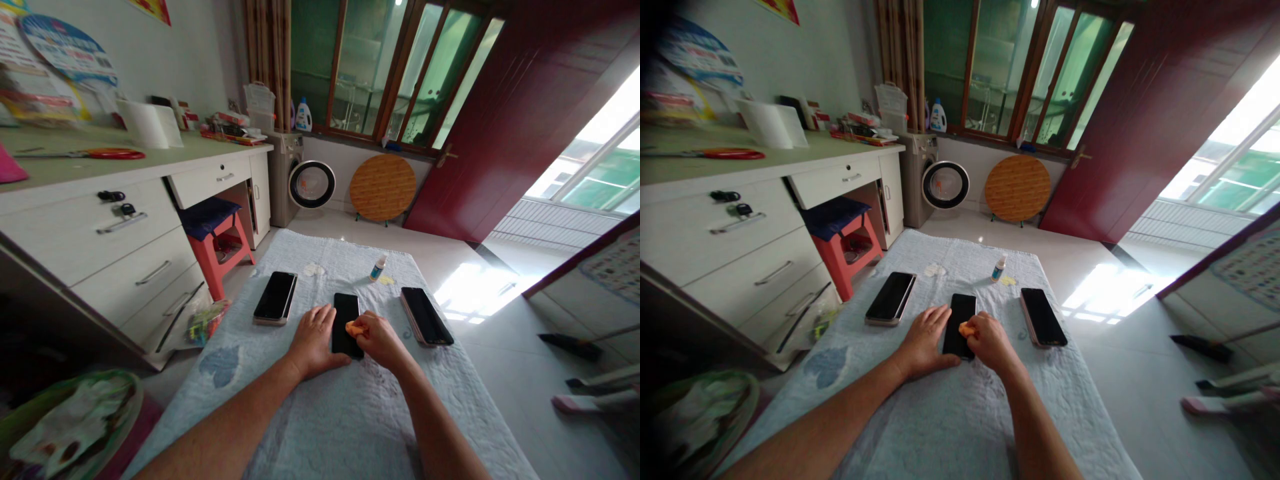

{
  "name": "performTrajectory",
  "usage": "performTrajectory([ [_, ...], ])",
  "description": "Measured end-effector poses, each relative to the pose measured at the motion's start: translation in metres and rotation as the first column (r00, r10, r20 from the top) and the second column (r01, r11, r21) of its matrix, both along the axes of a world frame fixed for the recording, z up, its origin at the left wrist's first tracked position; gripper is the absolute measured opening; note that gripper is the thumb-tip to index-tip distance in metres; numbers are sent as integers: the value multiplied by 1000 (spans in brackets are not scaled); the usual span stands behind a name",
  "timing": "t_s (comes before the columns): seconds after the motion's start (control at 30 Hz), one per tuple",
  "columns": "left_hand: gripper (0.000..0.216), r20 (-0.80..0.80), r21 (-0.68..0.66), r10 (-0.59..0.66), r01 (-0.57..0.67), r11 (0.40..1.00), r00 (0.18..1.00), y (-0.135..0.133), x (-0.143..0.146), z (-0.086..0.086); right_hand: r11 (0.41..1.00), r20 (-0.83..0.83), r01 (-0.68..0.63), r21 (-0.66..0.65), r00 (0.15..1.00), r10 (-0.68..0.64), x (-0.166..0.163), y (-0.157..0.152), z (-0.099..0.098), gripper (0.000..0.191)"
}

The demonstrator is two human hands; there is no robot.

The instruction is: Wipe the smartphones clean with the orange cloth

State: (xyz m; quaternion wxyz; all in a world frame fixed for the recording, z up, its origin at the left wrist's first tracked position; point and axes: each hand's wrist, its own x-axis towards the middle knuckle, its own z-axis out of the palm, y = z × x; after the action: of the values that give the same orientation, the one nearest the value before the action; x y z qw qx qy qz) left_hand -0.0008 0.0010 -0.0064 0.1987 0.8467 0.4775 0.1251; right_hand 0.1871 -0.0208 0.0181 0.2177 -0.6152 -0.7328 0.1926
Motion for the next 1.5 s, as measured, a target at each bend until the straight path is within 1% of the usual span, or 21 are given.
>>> performTrajectory([
  [0.17, 108, -18, -15, -4, 4, 1000, 1000, -1, 0, 3, 997, -13, -66, -46, 998, 66, 3, -4, 6, 22],
  [0.37, 108, 1, 12, 2, -2, 1000, 1000, -1, 0, -1, 978, -32, -190, -85, 982, 188, -8, -10, 11, 23],
  [0.5, 106, 15, 43, 2, -3, 999, 1000, 0, 0, -3, 974, -54, -210, -81, 977, 206, -15, -11, 12, 28],
  [0.67, 105, 25, 61, -5, 4, 998, 1000, 1, 0, -5, 987, -63, -158, -21, 986, 157, -21, -7, 5, 30],
  [0.83, 105, 14, 36, 0, 0, 999, 1000, 0, 0, -3, 991, -41, -121, 52, 992, 123, -19, 4, -2, 29],
  [1.03, 103, 19, 19, 7, -7, 1000, 1000, -2, 0, 1, 996, 55, -22, 81, 998, 18, -8, 27, -7, 24],
  [1.27, 104, 30, 3, 12, -12, 1000, 999, -1, 0, 1, 988, 138, 86, 125, 985, -103, 7, 63, -13, 22],
  [1.4, 105, 18, 11, 9, -9, 1000, 1000, 0, 1, 0, 978, 116, 166, 125, 977, -180, 12, 75, -19, 23],
  [1.5, 104, 18, 22, 8, -8, 1000, 1000, 0, 1, -1, 972, 74, 210, 108, 973, -219, 14, 71, -20, 22],
])
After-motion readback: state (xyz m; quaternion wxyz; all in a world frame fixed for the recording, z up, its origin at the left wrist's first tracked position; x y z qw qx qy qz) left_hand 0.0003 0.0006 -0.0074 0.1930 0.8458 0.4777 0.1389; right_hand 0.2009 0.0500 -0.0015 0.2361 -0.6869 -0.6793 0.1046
